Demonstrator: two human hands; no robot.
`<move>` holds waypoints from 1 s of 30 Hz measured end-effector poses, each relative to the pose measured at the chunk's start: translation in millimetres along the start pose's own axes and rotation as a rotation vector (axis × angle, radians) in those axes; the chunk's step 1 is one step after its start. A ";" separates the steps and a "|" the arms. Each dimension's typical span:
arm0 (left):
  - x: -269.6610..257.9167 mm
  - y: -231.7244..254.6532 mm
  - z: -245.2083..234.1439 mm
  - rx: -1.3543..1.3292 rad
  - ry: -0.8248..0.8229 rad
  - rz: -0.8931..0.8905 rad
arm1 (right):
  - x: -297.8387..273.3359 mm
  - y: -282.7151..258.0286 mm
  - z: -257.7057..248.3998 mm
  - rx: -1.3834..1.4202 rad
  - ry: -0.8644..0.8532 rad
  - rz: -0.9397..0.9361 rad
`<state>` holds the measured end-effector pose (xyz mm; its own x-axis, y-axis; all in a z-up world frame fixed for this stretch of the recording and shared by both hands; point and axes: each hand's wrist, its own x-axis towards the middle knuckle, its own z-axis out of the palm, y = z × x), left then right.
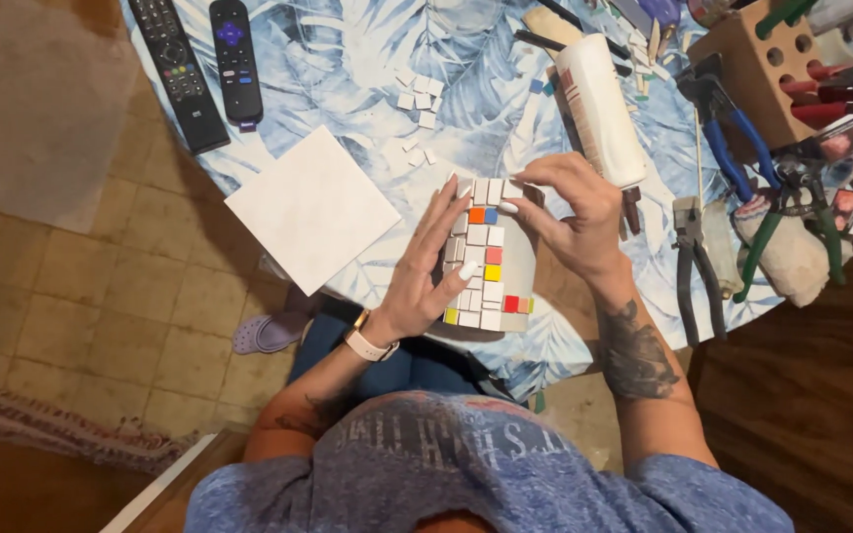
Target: Applying small square tiles to a cylindrical container using glue
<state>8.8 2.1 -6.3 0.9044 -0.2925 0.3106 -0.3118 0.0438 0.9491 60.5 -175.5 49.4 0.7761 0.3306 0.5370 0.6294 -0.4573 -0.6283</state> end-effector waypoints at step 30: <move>-2.5 0.4 -1.1 -0.004 -0.022 0.011 | 2.9 -10.9 0.4 0.340 -0.081 0.411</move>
<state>6.7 3.9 -6.6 0.8944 -0.3128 0.3198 -0.3206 0.0505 0.9459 55.9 -169.3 57.6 0.9531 0.2497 0.1712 0.2391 -0.2739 -0.9316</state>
